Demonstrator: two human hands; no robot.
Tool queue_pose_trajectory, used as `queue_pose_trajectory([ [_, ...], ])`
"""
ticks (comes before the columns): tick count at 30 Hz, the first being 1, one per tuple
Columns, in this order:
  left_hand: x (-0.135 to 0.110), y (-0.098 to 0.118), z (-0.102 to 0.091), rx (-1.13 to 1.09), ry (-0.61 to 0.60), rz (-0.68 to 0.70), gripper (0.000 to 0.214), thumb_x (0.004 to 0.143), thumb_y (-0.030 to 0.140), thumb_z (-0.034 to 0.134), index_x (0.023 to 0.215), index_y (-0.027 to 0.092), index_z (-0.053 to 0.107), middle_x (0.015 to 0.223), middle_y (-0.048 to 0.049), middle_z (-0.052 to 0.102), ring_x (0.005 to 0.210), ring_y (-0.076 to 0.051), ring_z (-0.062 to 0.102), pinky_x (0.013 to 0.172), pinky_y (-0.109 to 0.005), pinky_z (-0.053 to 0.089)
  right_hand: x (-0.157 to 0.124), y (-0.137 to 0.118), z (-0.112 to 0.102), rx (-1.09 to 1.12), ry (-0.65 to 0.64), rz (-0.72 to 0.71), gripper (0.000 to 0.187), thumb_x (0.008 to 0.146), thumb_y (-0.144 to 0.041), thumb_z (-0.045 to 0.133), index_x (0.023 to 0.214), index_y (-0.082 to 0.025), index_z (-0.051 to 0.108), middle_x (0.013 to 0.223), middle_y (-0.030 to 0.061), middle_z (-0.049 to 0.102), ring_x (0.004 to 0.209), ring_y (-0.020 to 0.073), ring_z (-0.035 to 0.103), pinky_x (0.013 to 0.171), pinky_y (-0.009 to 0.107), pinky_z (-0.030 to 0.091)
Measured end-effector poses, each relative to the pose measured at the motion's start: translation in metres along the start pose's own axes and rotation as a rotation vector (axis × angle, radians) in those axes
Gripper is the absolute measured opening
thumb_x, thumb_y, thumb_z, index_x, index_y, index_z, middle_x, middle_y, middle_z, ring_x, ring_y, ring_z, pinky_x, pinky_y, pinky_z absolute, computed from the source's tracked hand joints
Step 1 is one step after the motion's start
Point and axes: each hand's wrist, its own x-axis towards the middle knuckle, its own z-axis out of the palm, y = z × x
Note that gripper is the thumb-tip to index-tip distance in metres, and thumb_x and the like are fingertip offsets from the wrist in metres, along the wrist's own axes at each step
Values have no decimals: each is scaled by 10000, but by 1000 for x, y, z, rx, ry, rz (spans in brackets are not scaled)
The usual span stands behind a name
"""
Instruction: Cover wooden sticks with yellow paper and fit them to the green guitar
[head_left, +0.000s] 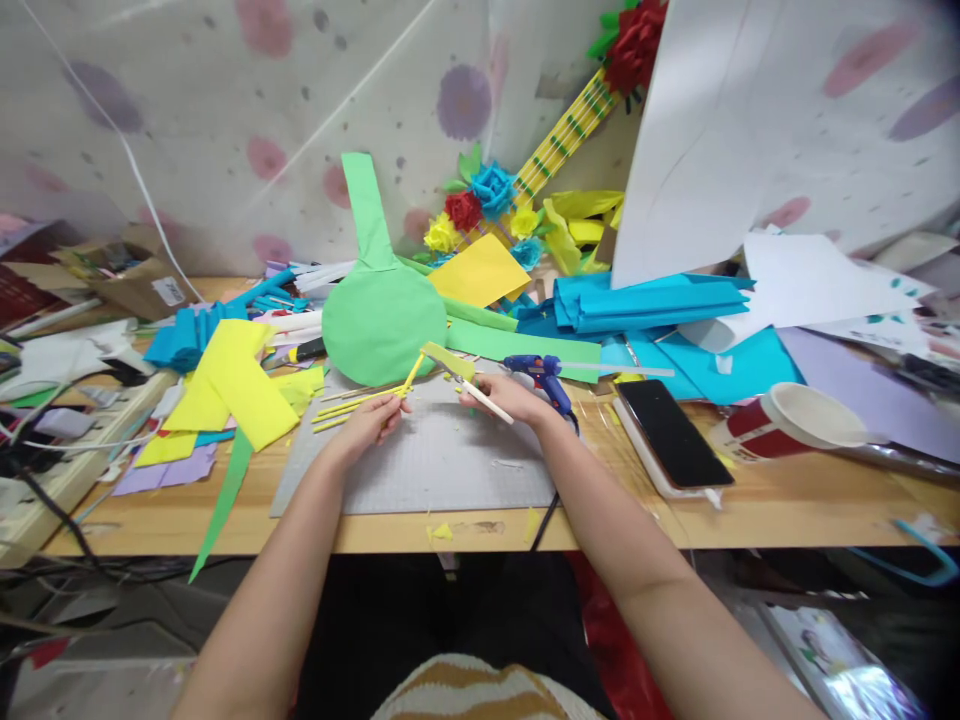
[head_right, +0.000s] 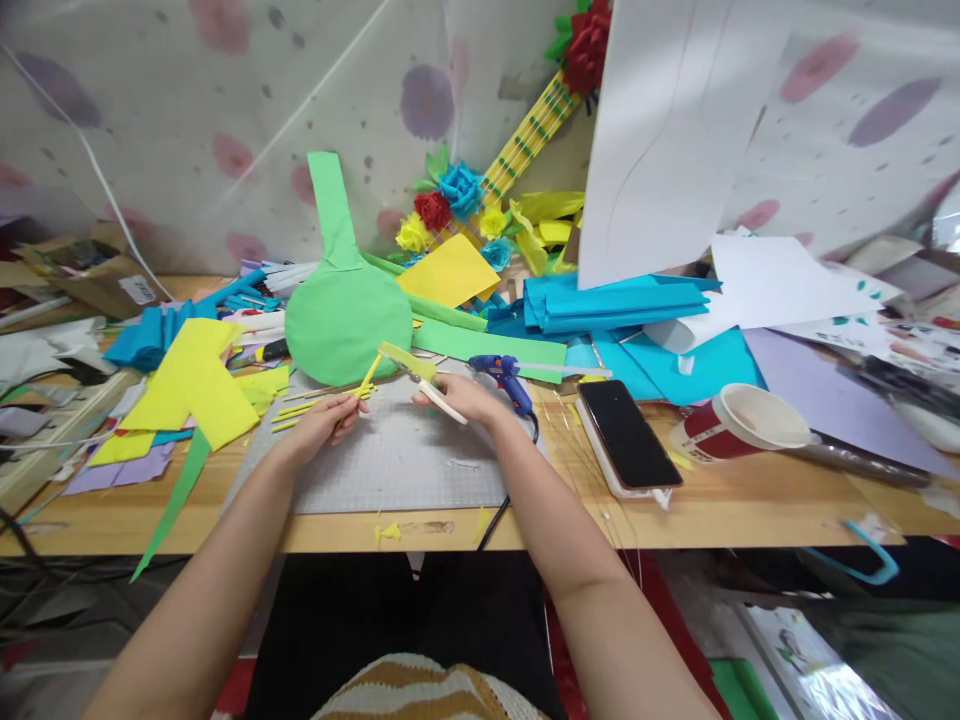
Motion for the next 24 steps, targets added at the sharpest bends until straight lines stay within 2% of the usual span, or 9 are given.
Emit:
queue_pose_trajectory([
  [3, -2, 6, -5, 96, 7, 14, 340, 738, 472, 510, 776, 139, 563, 469, 61, 336, 352, -35, 274, 312, -156, 201, -1, -2, -2, -88, -27, -5, 457, 706, -584, 473, 852, -165, 583, 784, 21, 600, 672, 132, 504, 573, 224, 344],
  [8, -5, 8, -2, 167, 26, 49, 324, 758, 464, 479, 782, 149, 550, 466, 63, 335, 351, -40, 274, 321, -160, 200, -6, -2, -4, -157, -2, 10, 448, 726, -577, 465, 933, -195, 573, 897, 31, 622, 732, 152, 534, 590, 223, 351],
  [13, -5, 7, -3, 172, 53, 86, 302, 762, 450, 471, 767, 154, 533, 475, 62, 337, 368, -44, 294, 335, -161, 212, -17, -3, -8, -283, 12, 51, 434, 711, -581, 487, 921, -213, 581, 860, 23, 634, 711, 156, 540, 567, 220, 330],
  [19, -1, 0, -4, 277, -68, 50, 285, 785, 430, 449, 776, 157, 532, 454, 53, 382, 372, -54, 332, 354, -164, 243, -17, -9, -6, -391, 15, 106, 495, 709, -626, 457, 935, -200, 569, 887, 51, 638, 720, 163, 547, 559, 221, 317],
  [24, -1, -3, 2, 252, -128, 38, 291, 788, 439, 441, 796, 158, 516, 481, 55, 383, 374, -57, 345, 352, -170, 273, -15, -10, -6, -398, 3, 132, 544, 705, -674, 409, 911, -194, 563, 889, 63, 636, 736, 173, 548, 560, 228, 318],
])
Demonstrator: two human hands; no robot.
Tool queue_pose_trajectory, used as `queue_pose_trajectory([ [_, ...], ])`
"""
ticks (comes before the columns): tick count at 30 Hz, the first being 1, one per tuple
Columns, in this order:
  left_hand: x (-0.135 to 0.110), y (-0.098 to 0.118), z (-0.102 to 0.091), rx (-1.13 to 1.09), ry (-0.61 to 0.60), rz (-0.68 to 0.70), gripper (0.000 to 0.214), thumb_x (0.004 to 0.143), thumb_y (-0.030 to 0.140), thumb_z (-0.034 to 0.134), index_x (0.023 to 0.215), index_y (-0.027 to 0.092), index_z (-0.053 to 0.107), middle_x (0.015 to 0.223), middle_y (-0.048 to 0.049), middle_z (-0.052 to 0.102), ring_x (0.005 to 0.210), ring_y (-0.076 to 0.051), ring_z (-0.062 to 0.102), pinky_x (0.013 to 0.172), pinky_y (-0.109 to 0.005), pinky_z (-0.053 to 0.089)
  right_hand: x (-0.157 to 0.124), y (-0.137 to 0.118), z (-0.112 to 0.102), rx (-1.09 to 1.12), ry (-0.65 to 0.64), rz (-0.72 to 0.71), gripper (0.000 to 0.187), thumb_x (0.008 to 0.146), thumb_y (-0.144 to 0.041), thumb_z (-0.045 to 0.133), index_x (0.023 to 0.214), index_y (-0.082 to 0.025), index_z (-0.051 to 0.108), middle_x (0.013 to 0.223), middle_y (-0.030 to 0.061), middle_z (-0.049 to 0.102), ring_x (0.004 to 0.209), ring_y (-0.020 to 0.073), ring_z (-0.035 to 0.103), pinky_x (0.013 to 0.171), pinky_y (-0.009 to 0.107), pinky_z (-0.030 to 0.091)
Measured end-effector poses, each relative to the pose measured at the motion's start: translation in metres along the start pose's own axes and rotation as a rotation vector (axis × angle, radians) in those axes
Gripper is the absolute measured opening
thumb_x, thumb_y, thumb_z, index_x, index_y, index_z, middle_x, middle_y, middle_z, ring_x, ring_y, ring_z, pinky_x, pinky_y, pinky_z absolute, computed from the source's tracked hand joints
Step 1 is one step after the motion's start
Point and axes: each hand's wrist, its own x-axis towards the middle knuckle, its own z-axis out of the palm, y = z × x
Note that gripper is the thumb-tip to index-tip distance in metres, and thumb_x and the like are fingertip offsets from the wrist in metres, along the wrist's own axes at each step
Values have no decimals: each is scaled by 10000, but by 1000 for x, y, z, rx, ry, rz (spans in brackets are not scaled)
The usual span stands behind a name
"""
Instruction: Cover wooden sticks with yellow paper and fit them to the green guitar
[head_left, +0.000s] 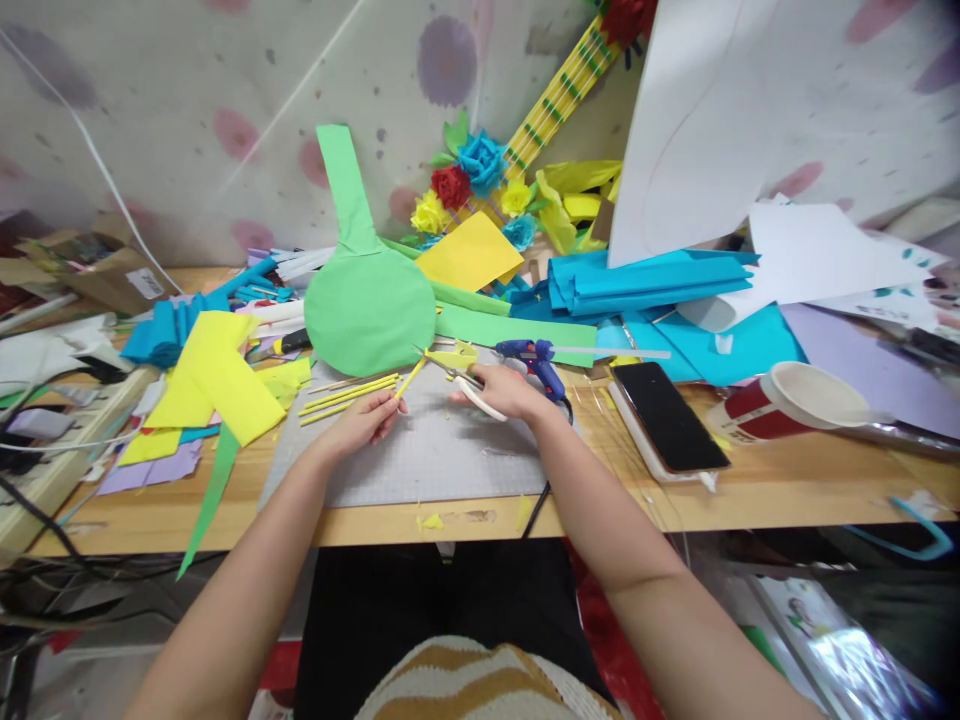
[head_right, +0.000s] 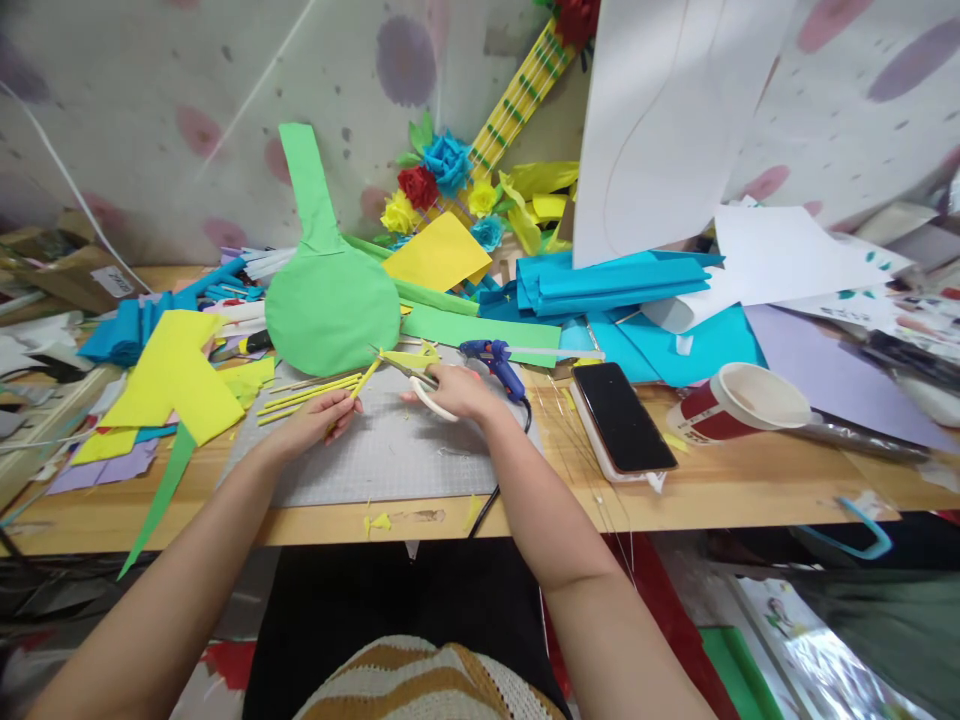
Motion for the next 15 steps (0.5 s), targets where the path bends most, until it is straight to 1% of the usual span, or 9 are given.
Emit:
queue_pose_trajectory([
  [8, -2, -2, 1, -44, -33, -13, 301, 788, 455, 446, 808, 161, 502, 513, 49, 390, 410, -68, 389, 367, -181, 331, -1, 2, 1, -19, -1, -26, 532, 711, -675, 400, 877, -194, 554, 878, 54, 629, 712, 159, 534, 545, 222, 295],
  [15, -3, -4, 1, -90, -50, -23, 291, 788, 449, 451, 807, 162, 496, 510, 48, 394, 418, -68, 398, 375, -176, 339, 0, 5, 1, 22, -8, -46, 517, 719, -661, 406, 900, -196, 541, 886, 44, 624, 705, 146, 526, 539, 213, 288],
])
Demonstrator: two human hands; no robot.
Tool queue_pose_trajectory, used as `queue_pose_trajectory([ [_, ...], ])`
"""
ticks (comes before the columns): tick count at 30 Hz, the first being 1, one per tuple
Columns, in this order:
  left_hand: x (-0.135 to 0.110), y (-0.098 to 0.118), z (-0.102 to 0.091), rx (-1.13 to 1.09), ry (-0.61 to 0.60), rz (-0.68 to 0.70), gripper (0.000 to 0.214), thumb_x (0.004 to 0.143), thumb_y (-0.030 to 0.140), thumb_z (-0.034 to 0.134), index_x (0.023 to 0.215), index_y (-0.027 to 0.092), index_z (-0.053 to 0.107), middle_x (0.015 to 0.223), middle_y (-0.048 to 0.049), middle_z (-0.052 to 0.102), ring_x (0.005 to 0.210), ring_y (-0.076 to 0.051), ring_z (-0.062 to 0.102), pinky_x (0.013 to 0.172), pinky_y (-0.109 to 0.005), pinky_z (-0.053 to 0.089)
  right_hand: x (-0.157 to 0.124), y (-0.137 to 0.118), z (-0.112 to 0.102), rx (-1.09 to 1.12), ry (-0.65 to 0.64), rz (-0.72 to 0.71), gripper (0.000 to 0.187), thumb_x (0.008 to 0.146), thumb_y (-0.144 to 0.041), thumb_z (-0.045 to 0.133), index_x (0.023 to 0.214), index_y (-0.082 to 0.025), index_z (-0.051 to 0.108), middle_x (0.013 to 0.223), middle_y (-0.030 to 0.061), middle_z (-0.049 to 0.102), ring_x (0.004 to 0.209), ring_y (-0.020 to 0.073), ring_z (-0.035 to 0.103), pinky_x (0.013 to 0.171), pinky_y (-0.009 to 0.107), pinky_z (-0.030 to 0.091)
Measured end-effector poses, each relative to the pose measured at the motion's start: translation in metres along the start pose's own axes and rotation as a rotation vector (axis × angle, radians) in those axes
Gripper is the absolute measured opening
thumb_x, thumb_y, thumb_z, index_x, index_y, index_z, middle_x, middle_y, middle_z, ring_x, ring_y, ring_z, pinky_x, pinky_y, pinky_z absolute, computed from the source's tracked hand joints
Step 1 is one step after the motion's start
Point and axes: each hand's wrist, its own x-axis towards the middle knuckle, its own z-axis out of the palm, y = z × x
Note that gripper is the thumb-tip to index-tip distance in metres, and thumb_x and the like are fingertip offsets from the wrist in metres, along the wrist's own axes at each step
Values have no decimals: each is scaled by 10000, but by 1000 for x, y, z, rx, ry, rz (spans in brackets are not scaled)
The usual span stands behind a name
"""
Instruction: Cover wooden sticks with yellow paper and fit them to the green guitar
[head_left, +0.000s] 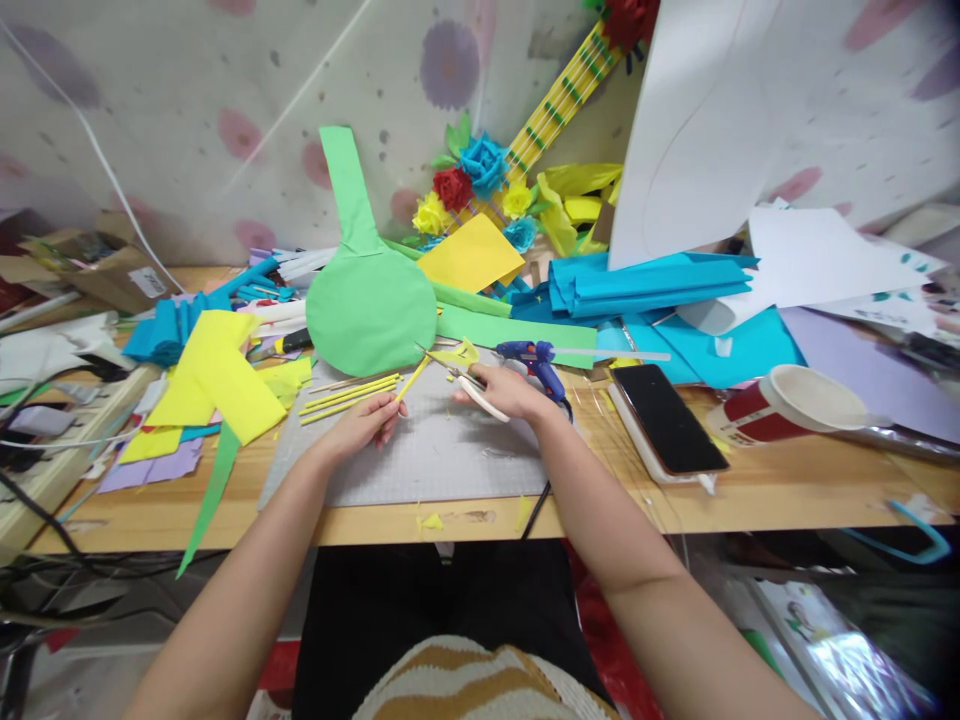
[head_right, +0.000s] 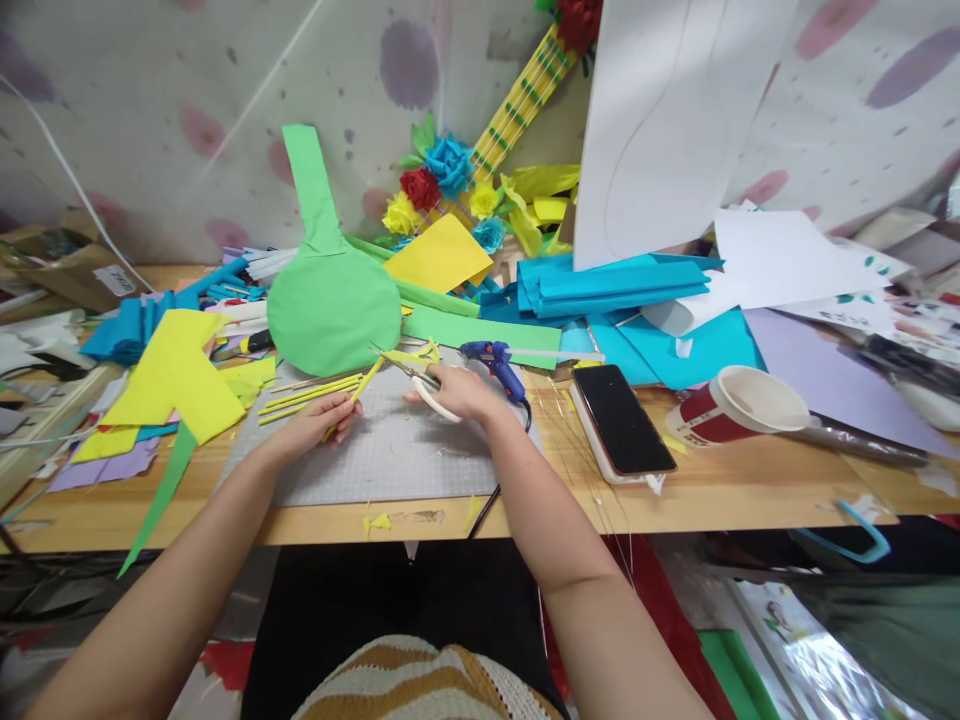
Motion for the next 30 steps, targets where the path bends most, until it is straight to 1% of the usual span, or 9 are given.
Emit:
queue_pose_trajectory([
  [5, -1, 0, 0, 7, -5, 15, 309, 786, 464, 449, 801, 159, 500, 501, 46, 409, 402, -68, 402, 379, -182, 346, 0, -2, 0, -14, 15, -18, 532, 700, -685, 403, 882, -205, 546, 861, 38, 627, 694, 150, 527, 529, 217, 283],
  [10, 0, 0, 1, -3, -13, 17, 314, 780, 470, 457, 789, 160, 505, 493, 49, 409, 391, -68, 404, 378, -188, 353, -1, -4, 0, -20, 25, 6, 492, 712, -643, 437, 888, -201, 562, 871, 46, 631, 700, 151, 532, 534, 217, 280],
  [15, -1, 2, 3, -55, 5, 29, 314, 761, 469, 485, 763, 156, 516, 475, 54, 390, 381, -66, 391, 368, -190, 352, 0, -3, 0, -2, 81, 0, 451, 712, -614, 460, 838, -200, 585, 806, 28, 629, 685, 143, 520, 534, 216, 266],
  [18, -2, 4, 3, -100, 7, 14, 320, 740, 471, 513, 749, 151, 519, 470, 52, 402, 379, -66, 402, 372, -193, 364, 1, -1, 1, 18, 111, -3, 442, 716, -614, 452, 779, -200, 591, 742, 13, 617, 665, 136, 510, 531, 217, 260],
  [21, -3, 4, 2, -137, 1, -18, 322, 746, 467, 509, 768, 146, 520, 489, 43, 446, 389, -74, 455, 392, -195, 382, 3, 0, 2, 18, 124, 10, 449, 723, -615, 441, 769, -197, 597, 732, 17, 614, 657, 136, 510, 527, 220, 263],
  [23, -4, 2, 0, -196, 20, -19, 306, 753, 444, 514, 848, 153, 518, 530, 35, 493, 443, -92, 518, 453, -216, 436, 3, 1, 3, -9, 128, 39, 448, 728, -606, 445, 793, -192, 602, 750, 28, 622, 668, 142, 521, 531, 223, 269],
  [26, -3, 0, 0, -334, 109, 45, 298, 743, 378, 553, 948, 173, 486, 638, 9, 586, 631, -140, 612, 632, -298, 504, 2, 1, 5, -102, 145, 54, 407, 734, -561, 474, 847, -194, 607, 807, 49, 640, 727, 166, 546, 558, 231, 291],
  [28, 0, 0, 1, -434, 192, 98, 264, 726, 326, 582, 919, 170, 491, 765, -29, 636, 767, -167, 629, 730, -345, 497, 1, -1, 8, -171, 160, 16, 335, 754, -490, 486, 864, -199, 607, 859, 58, 644, 790, 181, 555, 592, 240, 313],
  [30, 5, -1, 3, -525, 279, 147, 214, 705, 277, 605, 858, 154, 521, 877, -56, 641, 855, -175, 617, 787, -358, 481, 1, -2, 9, -222, 170, -40, 245, 766, -386, 493, 862, -193, 610, 905, 64, 639, 850, 187, 552, 633, 248, 333],
])
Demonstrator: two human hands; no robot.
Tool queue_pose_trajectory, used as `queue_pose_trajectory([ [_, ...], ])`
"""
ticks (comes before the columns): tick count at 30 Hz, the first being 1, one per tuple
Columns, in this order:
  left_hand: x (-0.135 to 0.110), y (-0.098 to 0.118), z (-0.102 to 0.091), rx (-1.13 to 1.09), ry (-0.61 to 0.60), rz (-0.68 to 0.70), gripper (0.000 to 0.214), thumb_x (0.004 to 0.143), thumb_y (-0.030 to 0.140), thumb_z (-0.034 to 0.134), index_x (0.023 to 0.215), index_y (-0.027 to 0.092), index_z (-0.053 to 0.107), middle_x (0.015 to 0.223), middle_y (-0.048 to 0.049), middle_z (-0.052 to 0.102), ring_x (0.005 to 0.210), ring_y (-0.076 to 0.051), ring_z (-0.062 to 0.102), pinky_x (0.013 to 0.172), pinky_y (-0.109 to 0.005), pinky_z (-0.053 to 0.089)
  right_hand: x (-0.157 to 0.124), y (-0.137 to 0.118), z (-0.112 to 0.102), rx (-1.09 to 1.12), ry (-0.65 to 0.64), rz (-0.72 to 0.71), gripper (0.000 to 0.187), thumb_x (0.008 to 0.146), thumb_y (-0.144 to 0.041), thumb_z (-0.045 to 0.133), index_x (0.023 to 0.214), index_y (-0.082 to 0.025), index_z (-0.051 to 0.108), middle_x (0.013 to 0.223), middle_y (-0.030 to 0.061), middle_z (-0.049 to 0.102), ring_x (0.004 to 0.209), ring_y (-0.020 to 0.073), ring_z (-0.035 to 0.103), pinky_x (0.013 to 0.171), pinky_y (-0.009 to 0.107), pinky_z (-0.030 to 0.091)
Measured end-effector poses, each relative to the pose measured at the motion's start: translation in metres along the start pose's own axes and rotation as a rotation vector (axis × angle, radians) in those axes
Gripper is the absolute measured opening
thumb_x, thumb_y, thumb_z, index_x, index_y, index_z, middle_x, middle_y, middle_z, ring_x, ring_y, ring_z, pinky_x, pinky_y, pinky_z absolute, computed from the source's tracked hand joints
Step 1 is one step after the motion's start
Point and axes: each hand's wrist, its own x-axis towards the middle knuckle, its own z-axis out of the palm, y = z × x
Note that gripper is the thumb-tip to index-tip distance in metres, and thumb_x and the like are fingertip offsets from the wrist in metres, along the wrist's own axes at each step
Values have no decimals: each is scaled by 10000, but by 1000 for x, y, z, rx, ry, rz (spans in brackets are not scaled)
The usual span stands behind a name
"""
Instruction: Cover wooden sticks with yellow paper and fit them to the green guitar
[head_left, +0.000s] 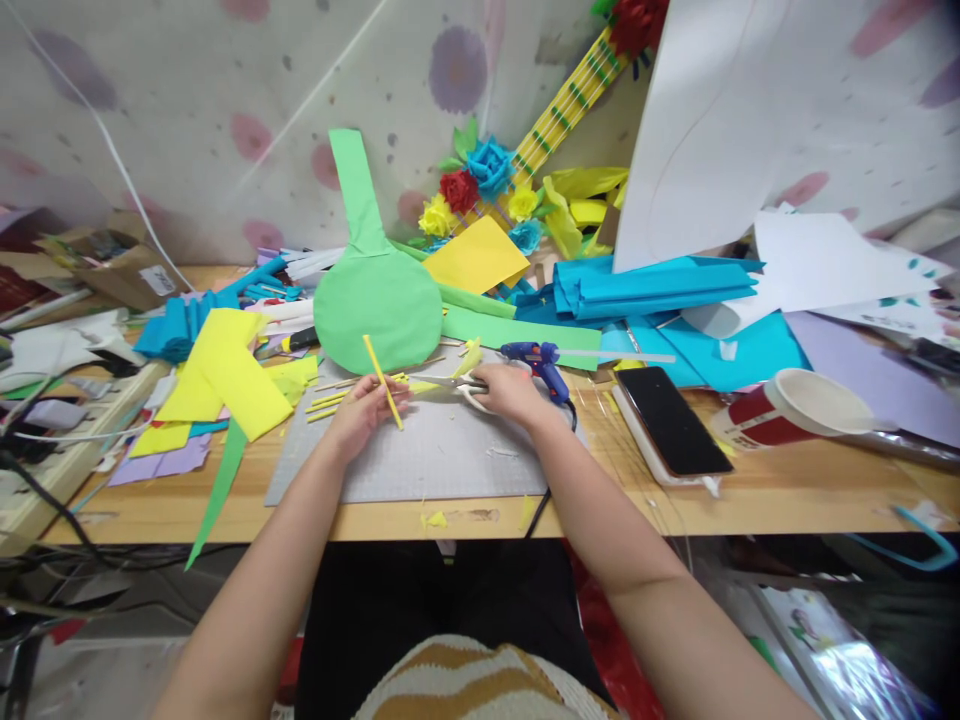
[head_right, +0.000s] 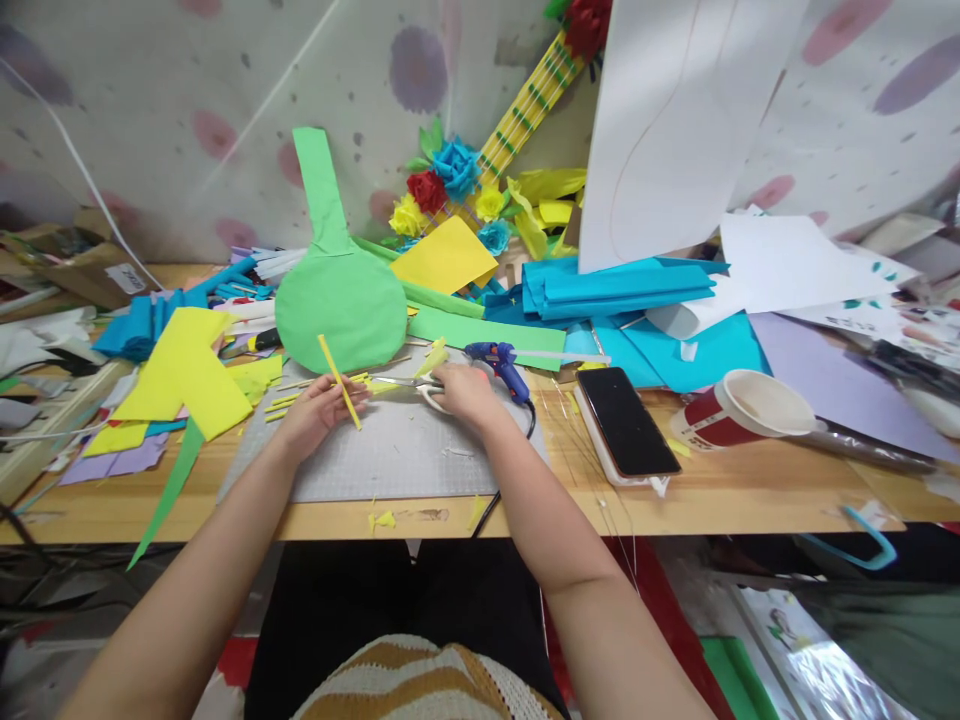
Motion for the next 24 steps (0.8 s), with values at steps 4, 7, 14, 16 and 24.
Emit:
queue_pose_trajectory([
  [4, 8, -6, 5, -114, 144, 116, 169, 666, 248, 641, 785, 158, 561, 833, -17, 624, 836, -120, 595, 782, -296, 481, 3, -1, -3, -26, -37, -57, 180, 731, -245, 511, 850, -174, 626, 920, 75, 633, 872, 183, 549, 665, 249, 351],
  [7, 10, -10, 5, -128, 205, 156, 216, 621, 266, 683, 780, 174, 570, 784, 14, 608, 732, -82, 581, 675, -225, 496, 7, 2, -9, 3, -139, -33, 194, 686, -274, 568, 851, -194, 630, 892, 56, 644, 804, 177, 555, 621, 244, 348],
  [14, 8, -15, 5, -85, 228, 188, 317, 539, 289, 732, 786, 153, 588, 775, -10, 615, 728, -114, 592, 610, -228, 512, 8, 1, -21, 79, -23, 3, 198, 708, -305, 574, 865, -188, 606, 880, 42, 648, 767, 154, 554, 615, 227, 337],
  [16, 8, -17, 6, -56, 244, 201, 320, 543, 289, 727, 793, 151, 582, 774, -14, 620, 740, -127, 600, 619, -247, 516, 2, 0, -21, 73, 41, 42, 202, 781, -343, 490, 846, -198, 614, 878, 40, 653, 772, 156, 557, 609, 232, 324],
  [24, 6, -18, 10, -30, 339, 256, 352, 553, 332, 710, 799, 147, 539, 769, -19, 630, 739, -150, 631, 626, -270, 510, -55, 35, -15, 61, 219, 364, 524, 827, -560, 285, 621, -190, 594, 642, 49, 625, 653, 168, 553, 549, 248, 292],
])
